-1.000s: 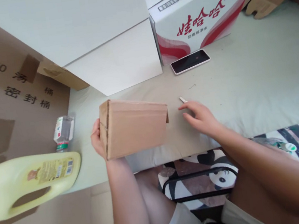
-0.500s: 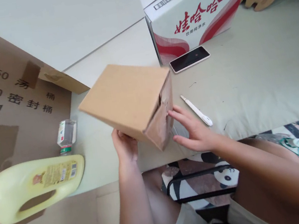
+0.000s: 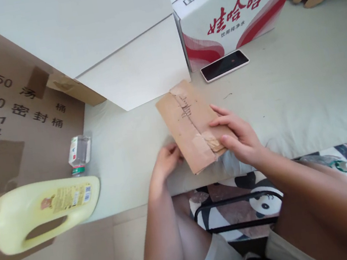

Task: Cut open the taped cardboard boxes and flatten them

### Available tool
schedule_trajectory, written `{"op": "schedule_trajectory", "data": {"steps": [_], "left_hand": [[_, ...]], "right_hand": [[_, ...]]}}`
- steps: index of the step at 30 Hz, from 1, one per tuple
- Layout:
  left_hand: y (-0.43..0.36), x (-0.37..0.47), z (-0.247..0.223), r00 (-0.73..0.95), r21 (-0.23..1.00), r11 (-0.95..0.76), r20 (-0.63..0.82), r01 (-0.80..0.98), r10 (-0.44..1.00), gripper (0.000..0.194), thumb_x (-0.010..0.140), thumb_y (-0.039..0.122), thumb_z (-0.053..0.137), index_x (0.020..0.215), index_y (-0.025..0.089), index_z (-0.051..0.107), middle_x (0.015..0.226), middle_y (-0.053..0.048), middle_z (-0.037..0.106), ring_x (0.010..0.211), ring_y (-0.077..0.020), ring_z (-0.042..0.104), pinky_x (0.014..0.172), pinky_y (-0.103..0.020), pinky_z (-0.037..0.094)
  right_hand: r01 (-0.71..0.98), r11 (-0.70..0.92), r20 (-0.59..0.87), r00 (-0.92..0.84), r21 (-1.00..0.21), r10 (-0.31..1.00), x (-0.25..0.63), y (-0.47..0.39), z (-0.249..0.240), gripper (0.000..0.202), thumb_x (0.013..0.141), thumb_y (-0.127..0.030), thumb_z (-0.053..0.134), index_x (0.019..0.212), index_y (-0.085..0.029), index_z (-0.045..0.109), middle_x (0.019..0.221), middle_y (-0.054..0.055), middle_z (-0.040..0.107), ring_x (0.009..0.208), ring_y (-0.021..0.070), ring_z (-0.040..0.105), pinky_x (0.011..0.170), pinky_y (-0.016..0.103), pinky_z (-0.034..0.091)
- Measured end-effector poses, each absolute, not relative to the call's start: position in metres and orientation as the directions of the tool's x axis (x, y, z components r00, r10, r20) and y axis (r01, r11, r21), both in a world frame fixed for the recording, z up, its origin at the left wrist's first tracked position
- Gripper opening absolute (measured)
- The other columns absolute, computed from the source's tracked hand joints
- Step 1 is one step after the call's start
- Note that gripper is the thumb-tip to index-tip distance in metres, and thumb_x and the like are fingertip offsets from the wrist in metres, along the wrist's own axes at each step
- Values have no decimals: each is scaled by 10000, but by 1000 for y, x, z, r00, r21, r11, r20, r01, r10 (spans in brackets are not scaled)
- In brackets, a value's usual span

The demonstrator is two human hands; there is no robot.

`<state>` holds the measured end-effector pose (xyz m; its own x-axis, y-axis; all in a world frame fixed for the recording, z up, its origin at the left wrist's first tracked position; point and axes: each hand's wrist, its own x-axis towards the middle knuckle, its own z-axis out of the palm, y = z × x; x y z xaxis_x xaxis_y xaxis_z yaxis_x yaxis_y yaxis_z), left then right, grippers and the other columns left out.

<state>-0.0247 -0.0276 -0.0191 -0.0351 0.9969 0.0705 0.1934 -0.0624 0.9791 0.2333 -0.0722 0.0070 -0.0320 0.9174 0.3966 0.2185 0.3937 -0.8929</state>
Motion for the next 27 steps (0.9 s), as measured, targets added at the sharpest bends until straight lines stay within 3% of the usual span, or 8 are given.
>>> {"op": "schedule_trajectory", "data": {"steps": [2,6,10,13,16,20,24,27], "left_hand": [[-22,-27,-15,-139,973,-83,115,216,984,457,798,611,736,1077,250,718,1076,-83,766,958,-268,738,741,-385,617],[-22,-23,-2,-127,825,-418,494,381,860,647,862,770,504,1283,291,614,1578,-106,461,1496,-310,417,1171,-499,429],[-27,-11,1,51,714,-520,566,469,823,472,973,620,436,1199,273,661,1580,-94,440,1529,-302,355,1267,-540,260],[-28,-7,0,33,706,-528,584,472,811,471,983,607,419,1193,263,663,1545,-105,469,1514,-312,369,1270,-556,236],[-27,-7,-2,25,710,-516,577,479,816,497,975,628,414,1198,261,664,1530,-107,477,1505,-320,377,1268,-560,234],[-26,-8,-2,11,714,-510,576,480,817,509,965,643,417,1190,261,667,1514,-108,480,1493,-321,390,1264,-555,245],[-26,-7,-2,11,716,-511,576,476,818,510,968,642,409,1186,261,669,1500,-112,485,1481,-310,402,1265,-545,245],[-27,-7,-2,9,718,-496,564,488,826,538,961,668,391,1183,261,664,1492,-114,493,1481,-310,400,1264,-549,249]], "right_hand": [[217,398,383,-108,-891,917,230,-73,10,342,954,-497,541,1184,-262,634,1596,132,470,1498,352,414,1198,580,352],[152,400,361,-233,-904,903,224,-76,10,415,982,-562,488,1264,-280,603,1615,113,451,1522,332,383,1193,562,373],[157,337,318,-137,-928,938,227,-72,6,487,1028,-568,297,1313,-290,579,1453,110,611,1353,306,574,1081,521,488],[435,124,198,129,-892,972,241,-62,2,413,983,-483,399,1246,-232,595,1104,128,718,1007,296,688,871,483,549],[769,-82,102,188,-634,977,258,-52,-5,398,832,-401,603,1176,-203,639,1055,151,694,897,312,662,745,457,523],[891,-138,-63,123,-432,990,270,-45,-13,404,792,-347,620,1172,-214,660,884,119,710,739,294,633,610,395,450],[707,-156,-56,163,-690,985,269,-40,-7,481,779,-301,595,1257,-248,613,721,33,688,645,252,610,610,386,449],[218,-74,-33,187,-973,982,265,-38,11,386,774,-302,551,1155,-291,611,743,12,686,637,223,623,618,384,493]]}}
